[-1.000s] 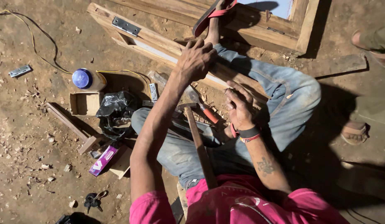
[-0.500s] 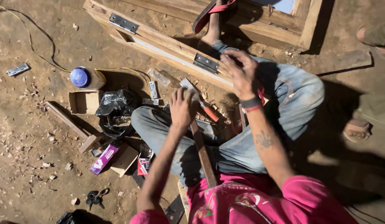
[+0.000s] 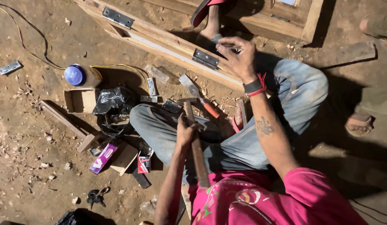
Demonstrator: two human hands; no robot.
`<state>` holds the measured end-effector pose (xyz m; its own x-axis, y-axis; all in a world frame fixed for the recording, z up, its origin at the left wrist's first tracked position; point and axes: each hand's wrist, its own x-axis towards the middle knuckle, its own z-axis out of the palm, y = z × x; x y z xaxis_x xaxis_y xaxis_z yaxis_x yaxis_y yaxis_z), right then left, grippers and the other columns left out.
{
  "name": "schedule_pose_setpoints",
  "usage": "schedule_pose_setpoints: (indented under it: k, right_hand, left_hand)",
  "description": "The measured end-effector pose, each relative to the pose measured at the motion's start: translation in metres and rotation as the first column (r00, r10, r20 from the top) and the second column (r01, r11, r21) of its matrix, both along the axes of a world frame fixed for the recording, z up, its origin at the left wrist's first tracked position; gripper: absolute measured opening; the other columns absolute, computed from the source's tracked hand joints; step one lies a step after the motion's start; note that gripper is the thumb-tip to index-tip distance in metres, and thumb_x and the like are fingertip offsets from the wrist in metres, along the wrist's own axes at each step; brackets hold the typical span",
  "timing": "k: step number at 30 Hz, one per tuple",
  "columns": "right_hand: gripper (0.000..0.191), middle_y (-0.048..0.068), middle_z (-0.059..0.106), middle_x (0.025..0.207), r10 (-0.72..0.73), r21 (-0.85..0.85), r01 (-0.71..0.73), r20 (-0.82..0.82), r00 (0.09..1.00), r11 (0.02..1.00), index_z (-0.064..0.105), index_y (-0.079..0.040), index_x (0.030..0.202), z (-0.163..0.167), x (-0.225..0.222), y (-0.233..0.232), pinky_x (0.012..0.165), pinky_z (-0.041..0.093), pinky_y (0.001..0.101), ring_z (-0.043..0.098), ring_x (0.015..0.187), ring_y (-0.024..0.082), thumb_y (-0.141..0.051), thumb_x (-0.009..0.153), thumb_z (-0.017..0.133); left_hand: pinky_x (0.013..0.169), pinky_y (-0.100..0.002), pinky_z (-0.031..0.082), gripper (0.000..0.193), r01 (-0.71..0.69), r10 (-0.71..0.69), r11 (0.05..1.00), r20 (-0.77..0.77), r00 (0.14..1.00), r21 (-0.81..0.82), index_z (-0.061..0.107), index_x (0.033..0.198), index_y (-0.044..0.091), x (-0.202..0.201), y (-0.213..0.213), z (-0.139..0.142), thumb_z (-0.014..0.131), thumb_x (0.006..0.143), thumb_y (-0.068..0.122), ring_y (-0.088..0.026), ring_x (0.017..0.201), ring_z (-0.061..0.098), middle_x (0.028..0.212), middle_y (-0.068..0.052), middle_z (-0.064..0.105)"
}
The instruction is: The person uses a chisel and hammer to carve a recess into a wooden frame, then places a metal hinge into the recess and hammers nails to secure it. The person repeats this process for a second hinge on the same frame.
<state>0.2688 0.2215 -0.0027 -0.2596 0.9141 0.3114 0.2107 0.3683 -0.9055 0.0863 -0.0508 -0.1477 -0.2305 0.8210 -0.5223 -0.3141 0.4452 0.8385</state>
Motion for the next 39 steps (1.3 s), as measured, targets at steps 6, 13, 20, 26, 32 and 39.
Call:
schedule_pose_setpoints:
  k: [6,13,20,26,32,39]
  right_hand:
    - [0.014,0.008,0.08,0.099,-0.009,0.027,0.003,0.201,0.979,1.0,0.08,-0.004,0.106,0.009,0.006,-0.028,0.08,0.054,0.0295,0.074,0.088,0.016,-0.008,0.092,0.08]
    - [0.013,0.006,0.079,0.104,0.029,-0.012,-0.028,0.082,0.996,1.0,0.078,-0.005,0.107,0.008,0.006,-0.037,0.088,0.058,0.0283,0.075,0.096,0.014,-0.008,0.095,0.078]
    - [0.012,0.006,0.08,0.104,0.024,0.001,-0.024,0.092,0.995,1.0,0.079,-0.004,0.105,0.007,0.002,-0.036,0.088,0.058,0.0281,0.076,0.095,0.014,-0.007,0.094,0.079]
    - [0.012,0.006,0.08,0.102,0.003,-0.036,0.002,0.13,0.992,0.999,0.079,-0.005,0.105,0.004,0.004,-0.04,0.084,0.059,0.0278,0.076,0.092,0.014,-0.008,0.093,0.079]
    - [0.01,0.007,0.08,0.103,-0.114,0.02,0.115,-0.05,0.992,0.993,0.078,-0.006,0.105,-0.005,0.018,-0.017,0.086,0.063,0.0319,0.077,0.094,0.015,-0.005,0.096,0.079]
    - [0.018,0.011,0.078,0.107,-0.214,-0.278,0.117,-0.349,0.912,0.953,0.073,0.001,0.112,-0.015,0.027,-0.02,0.095,0.062,0.0316,0.076,0.1,0.016,0.0,0.095,0.076]
  left_hand:
    - [0.047,-0.022,0.043,0.065,-0.028,0.077,0.981,0.252,0.965,-0.192,0.051,0.145,0.0,-0.014,-0.005,0.009,0.071,0.082,0.0,-0.01,0.057,0.06,0.084,-0.007,0.07]
    - [0.044,-0.025,0.041,0.072,0.006,0.01,0.997,0.211,0.977,-0.074,0.043,0.152,0.005,-0.011,-0.018,0.066,0.066,0.083,-0.001,-0.012,0.055,0.055,0.08,-0.007,0.063]
    - [0.065,-0.028,0.055,0.084,0.118,-0.114,0.992,-0.087,0.99,0.035,0.032,0.159,0.005,-0.025,-0.023,0.142,0.068,0.084,-0.004,-0.015,0.072,0.063,0.093,-0.009,0.069]
    - [0.057,-0.03,0.059,0.088,0.094,-0.104,0.985,0.068,0.992,0.144,0.024,0.16,0.013,-0.021,-0.022,0.197,0.065,0.084,-0.001,-0.014,0.067,0.067,0.095,-0.007,0.069]
    - [0.055,-0.033,0.05,0.081,0.274,-0.246,0.96,-0.614,0.75,-0.05,0.041,0.163,0.015,-0.015,-0.023,0.216,0.067,0.087,-0.002,-0.021,0.059,0.055,0.08,-0.017,0.064]
    - [0.07,-0.039,0.06,0.068,0.525,0.087,0.751,-0.849,0.522,0.4,0.041,0.155,0.012,-0.01,0.014,0.24,0.066,0.093,0.0,-0.037,0.094,0.073,0.13,-0.023,0.066]
